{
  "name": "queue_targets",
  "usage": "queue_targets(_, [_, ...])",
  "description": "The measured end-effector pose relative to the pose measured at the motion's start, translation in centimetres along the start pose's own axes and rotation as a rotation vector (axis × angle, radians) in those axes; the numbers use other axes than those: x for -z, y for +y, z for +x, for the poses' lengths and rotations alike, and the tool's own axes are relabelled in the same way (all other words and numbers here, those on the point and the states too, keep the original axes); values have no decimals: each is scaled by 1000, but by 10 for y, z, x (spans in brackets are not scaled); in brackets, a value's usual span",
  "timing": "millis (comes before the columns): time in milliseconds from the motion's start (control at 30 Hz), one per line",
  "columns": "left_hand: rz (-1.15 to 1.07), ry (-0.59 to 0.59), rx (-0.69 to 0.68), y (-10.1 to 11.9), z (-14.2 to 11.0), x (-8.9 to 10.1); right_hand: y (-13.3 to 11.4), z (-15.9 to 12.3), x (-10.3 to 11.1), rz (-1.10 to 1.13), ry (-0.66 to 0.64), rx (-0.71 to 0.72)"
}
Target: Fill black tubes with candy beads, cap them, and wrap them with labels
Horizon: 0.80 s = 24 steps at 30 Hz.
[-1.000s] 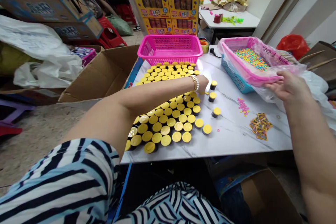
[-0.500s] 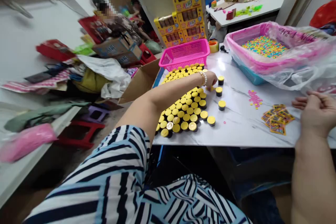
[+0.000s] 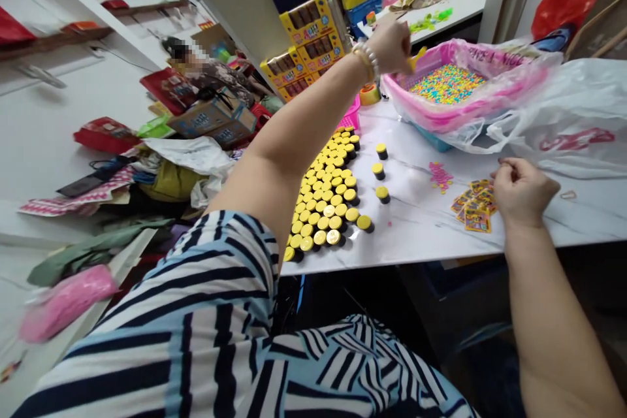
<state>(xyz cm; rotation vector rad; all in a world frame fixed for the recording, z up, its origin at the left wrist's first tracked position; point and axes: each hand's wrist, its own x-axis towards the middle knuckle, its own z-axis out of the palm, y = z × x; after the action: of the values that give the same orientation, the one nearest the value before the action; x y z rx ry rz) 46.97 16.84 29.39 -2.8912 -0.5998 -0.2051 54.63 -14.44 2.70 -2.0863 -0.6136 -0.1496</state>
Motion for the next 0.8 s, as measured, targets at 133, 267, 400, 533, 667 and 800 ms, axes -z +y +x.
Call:
queue_targets(133, [-94, 118, 76, 59, 36, -8, 4, 2, -4, -95, 58, 66])
queue_targets(267, [16, 121, -138, 82, 4, -13, 9, 3, -5, -174, 130, 166])
queue_targets(400, [78, -54, -354, 73, -70, -7, 6, 3, -1, -198, 175, 206])
queue_targets(533, [-26, -141, -474, 56, -163, -15, 1, 2, 3, -190, 192, 206])
queue_targets(667, [-373, -222, -625, 40, -275, -24, 4, 3, -2, -222, 227, 317])
queue_targets(800, [-409, 87, -270, 1, -388, -37, 18, 1, -3, -236, 159, 372])
